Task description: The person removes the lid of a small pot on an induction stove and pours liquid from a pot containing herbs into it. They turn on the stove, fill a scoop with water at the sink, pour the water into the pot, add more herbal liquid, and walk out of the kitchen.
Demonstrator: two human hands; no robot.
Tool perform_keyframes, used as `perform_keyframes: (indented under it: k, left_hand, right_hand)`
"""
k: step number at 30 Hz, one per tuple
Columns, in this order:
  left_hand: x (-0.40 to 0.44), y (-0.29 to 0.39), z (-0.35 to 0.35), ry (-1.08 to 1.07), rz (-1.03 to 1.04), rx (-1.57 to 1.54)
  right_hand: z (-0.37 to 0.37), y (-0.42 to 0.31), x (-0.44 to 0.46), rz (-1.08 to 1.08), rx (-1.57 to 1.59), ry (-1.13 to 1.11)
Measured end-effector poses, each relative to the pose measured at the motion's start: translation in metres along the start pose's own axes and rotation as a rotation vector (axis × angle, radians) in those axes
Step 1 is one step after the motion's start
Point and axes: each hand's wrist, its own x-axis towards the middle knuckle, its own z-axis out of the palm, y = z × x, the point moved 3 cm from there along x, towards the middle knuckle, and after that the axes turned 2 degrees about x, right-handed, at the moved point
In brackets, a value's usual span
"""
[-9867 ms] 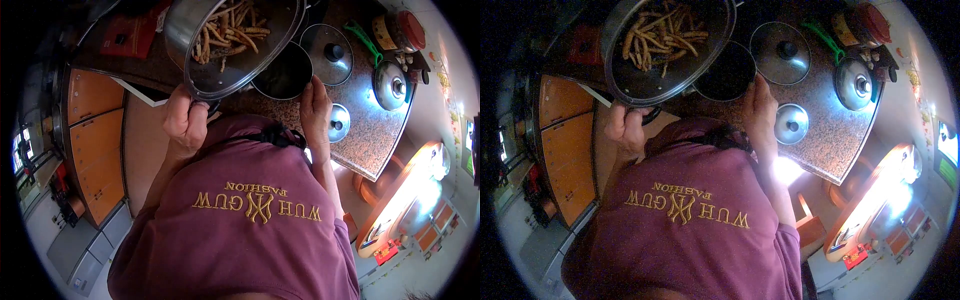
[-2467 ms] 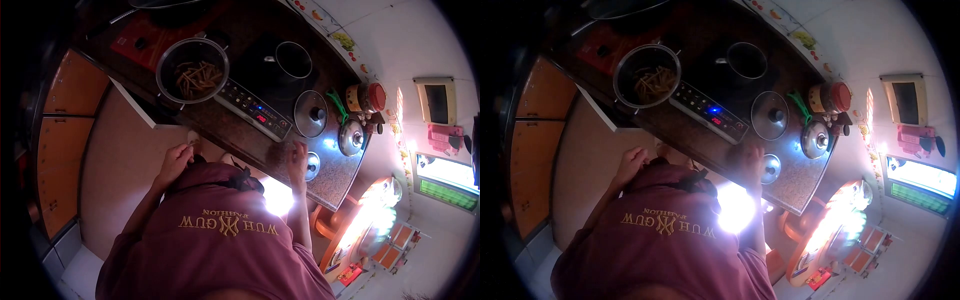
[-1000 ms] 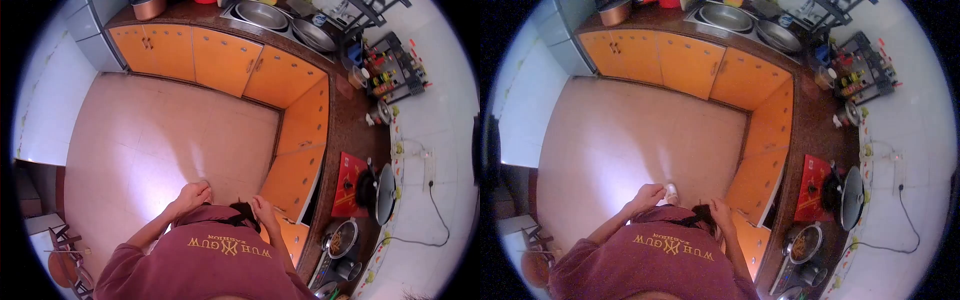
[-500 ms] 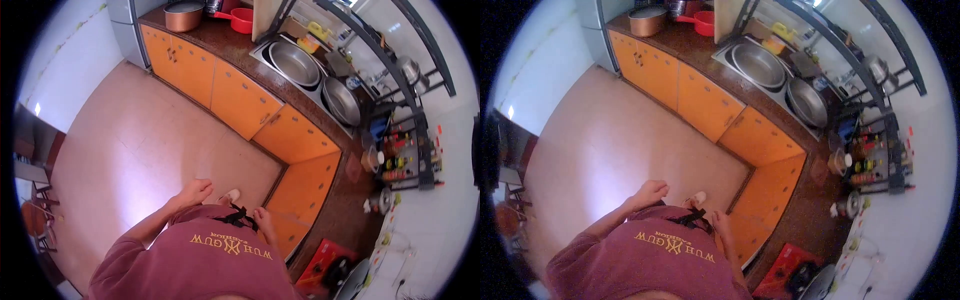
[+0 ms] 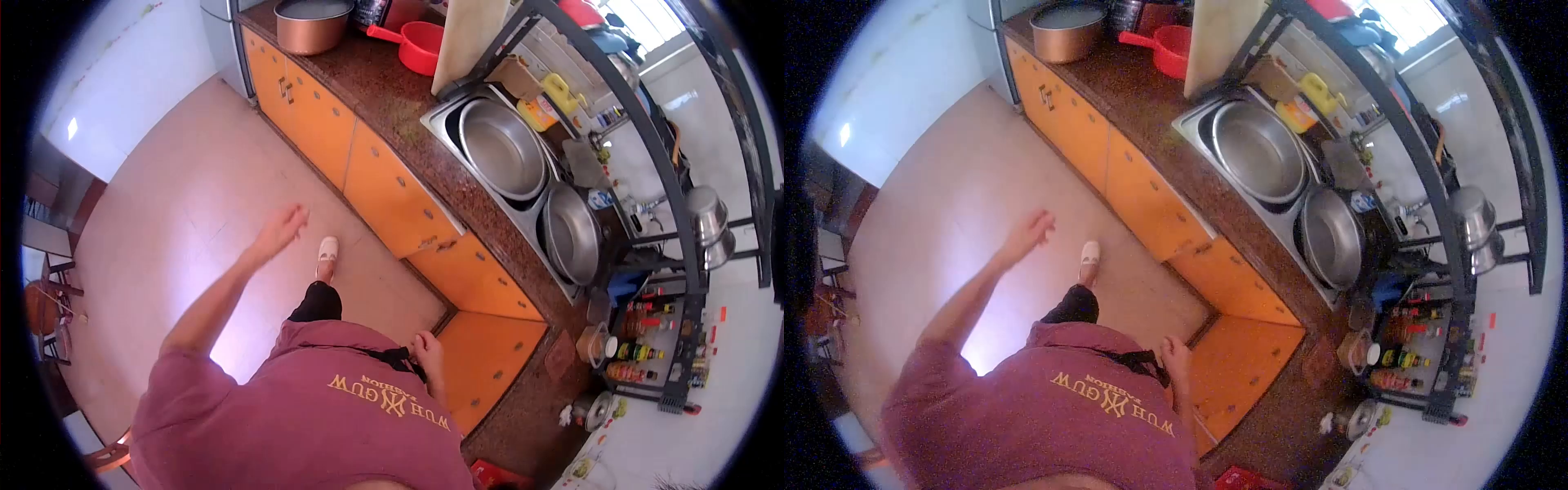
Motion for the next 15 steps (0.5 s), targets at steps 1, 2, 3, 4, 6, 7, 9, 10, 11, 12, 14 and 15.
perform_keyframes:
  k: [1,2,3,4,6,7,9,10,11,12,14,15]
  left_hand:
    - [0.039,0.005,-0.007,0.022,0.055,-0.004]
    - [0.079,0.014,-0.014,0.041,0.110,-0.007]
    - [0.119,0.028,-0.021,0.072,0.163,0.011]
    - [0.158,0.043,-0.027,0.103,0.217,0.027]
    - [0.231,0.067,-0.038,0.200,0.302,0.140]
    - [0.270,0.077,-0.045,0.245,0.348,0.306]
    - [0.344,0.092,-0.054,0.265,0.399,0.472]
    - [0.378,0.103,-0.058,0.359,0.559,0.632]
    - [0.407,0.112,-0.058,0.455,0.722,0.788]
    - [0.431,0.126,-0.056,0.452,0.755,0.836]
    - [0.473,0.152,-0.054,0.436,0.862,0.904]
    - [0.489,0.164,-0.053,0.425,0.868,0.895]
  right_hand:
    - [-0.003,-0.001,0.010,0.097,0.111,0.006]
    - [-0.006,-0.012,0.019,0.102,0.112,0.007]
    - [-0.013,-0.027,0.026,0.099,0.060,0.049]
    - [-0.019,-0.039,0.034,0.097,0.006,0.090]
    - [-0.014,-0.021,0.045,0.109,0.092,0.125]
    - [-0.010,-0.017,0.056,0.116,0.181,0.156]
    - [-0.007,-0.044,0.062,0.323,0.074,0.128]
    - [-0.006,-0.055,0.062,0.520,-0.041,0.085]
    - [0.004,-0.042,0.061,0.538,-0.035,0.094]
    - [0.011,-0.030,0.060,0.509,0.005,0.098]
    - [0.023,-0.008,0.059,0.462,0.078,0.109]
    - [0.028,-0.003,0.059,0.458,0.095,0.108]
